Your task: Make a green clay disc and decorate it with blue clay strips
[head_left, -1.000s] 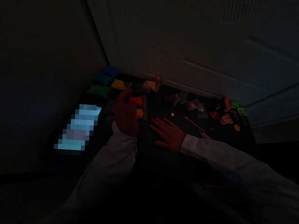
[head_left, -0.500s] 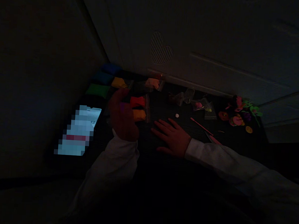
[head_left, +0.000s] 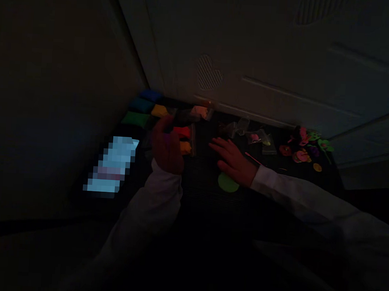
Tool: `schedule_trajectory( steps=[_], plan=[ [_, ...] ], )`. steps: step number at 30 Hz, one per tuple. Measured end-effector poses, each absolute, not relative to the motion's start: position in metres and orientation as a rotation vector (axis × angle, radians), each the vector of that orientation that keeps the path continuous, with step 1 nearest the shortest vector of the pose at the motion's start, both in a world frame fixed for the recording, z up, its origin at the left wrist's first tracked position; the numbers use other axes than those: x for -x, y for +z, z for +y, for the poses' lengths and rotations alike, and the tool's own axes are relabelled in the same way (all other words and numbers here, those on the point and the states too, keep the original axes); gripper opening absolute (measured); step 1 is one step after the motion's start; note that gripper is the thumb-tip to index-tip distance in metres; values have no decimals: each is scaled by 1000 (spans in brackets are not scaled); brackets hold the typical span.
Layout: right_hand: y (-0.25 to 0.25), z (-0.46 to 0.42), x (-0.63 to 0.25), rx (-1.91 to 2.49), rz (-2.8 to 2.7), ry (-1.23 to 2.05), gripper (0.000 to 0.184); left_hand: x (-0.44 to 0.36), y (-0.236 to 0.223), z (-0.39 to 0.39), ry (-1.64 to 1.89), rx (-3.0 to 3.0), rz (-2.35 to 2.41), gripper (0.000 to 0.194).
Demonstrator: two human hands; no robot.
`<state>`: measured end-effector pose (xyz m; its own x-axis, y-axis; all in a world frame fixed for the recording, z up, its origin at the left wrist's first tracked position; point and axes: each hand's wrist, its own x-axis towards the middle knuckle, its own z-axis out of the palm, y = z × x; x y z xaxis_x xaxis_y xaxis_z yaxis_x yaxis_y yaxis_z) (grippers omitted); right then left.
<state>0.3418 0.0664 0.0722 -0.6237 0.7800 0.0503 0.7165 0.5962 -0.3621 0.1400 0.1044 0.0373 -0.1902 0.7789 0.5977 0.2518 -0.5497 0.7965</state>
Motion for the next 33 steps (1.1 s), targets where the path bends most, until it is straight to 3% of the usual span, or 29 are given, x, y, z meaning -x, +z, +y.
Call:
schedule_trajectory(
  steps=[5,11,21,33],
  plan=[
    [65,64,-333,1101,-2816,290,59,-142,35,107,1936,-1744,1223,39],
    [35,52,-321,1014,-2936,289,69,-143,36,104,1910,-1722,1226,41],
    [39,53,-320,1033,-2934,321,73,-141,40,103,1952,-1706,1211,40],
    [60,51,-334,1139,-2793,282,62,-145,37,106,2059,-1667,1195,35]
  ],
)
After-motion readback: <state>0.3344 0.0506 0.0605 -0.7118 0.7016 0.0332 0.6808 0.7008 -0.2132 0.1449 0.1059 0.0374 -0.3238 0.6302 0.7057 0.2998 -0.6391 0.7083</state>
